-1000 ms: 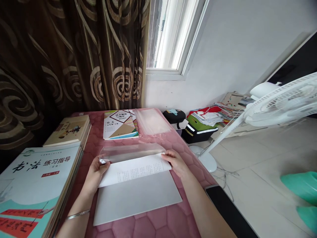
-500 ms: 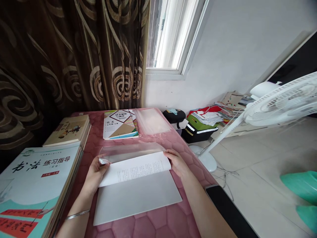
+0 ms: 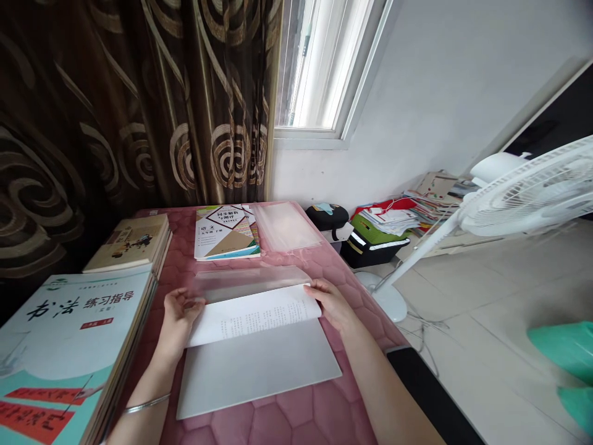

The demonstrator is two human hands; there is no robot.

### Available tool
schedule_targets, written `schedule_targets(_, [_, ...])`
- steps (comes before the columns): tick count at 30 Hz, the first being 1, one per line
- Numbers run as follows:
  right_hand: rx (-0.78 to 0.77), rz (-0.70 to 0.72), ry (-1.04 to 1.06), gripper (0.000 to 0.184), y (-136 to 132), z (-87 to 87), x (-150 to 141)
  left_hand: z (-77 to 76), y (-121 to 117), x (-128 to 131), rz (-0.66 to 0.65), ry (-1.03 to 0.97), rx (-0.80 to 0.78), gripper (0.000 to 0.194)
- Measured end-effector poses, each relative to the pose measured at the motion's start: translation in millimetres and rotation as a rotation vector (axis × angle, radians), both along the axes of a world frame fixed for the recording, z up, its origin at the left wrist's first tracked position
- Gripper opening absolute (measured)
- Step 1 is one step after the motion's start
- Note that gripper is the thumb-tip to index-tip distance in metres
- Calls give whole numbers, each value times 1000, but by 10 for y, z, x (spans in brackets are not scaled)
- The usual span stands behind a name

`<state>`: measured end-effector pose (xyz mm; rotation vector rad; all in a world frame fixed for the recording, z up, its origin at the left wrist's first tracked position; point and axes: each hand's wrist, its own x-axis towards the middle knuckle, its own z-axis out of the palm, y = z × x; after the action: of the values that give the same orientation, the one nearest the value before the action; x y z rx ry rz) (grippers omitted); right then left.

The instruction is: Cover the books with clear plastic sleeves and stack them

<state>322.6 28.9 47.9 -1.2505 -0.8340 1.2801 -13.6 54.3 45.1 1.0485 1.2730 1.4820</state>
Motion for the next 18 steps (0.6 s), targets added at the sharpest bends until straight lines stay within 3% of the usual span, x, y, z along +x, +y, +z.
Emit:
schedule_targets(3, [6, -33, -6, 42, 8, 2, -13, 13, -10, -10, 117, 90, 25, 53])
schedule_targets(7, [33, -67, -43, 41, 11, -7, -32, 30, -42, -51, 48, 313, -80, 38])
schedule_targets(10, [44, -78, -9, 40, 15, -10, -55, 37, -48, -63, -35, 288, -123, 39])
schedule_targets(18, [-9, -205, 96, 29, 62, -8, -103, 47, -15, -78, -70, 213, -49, 32])
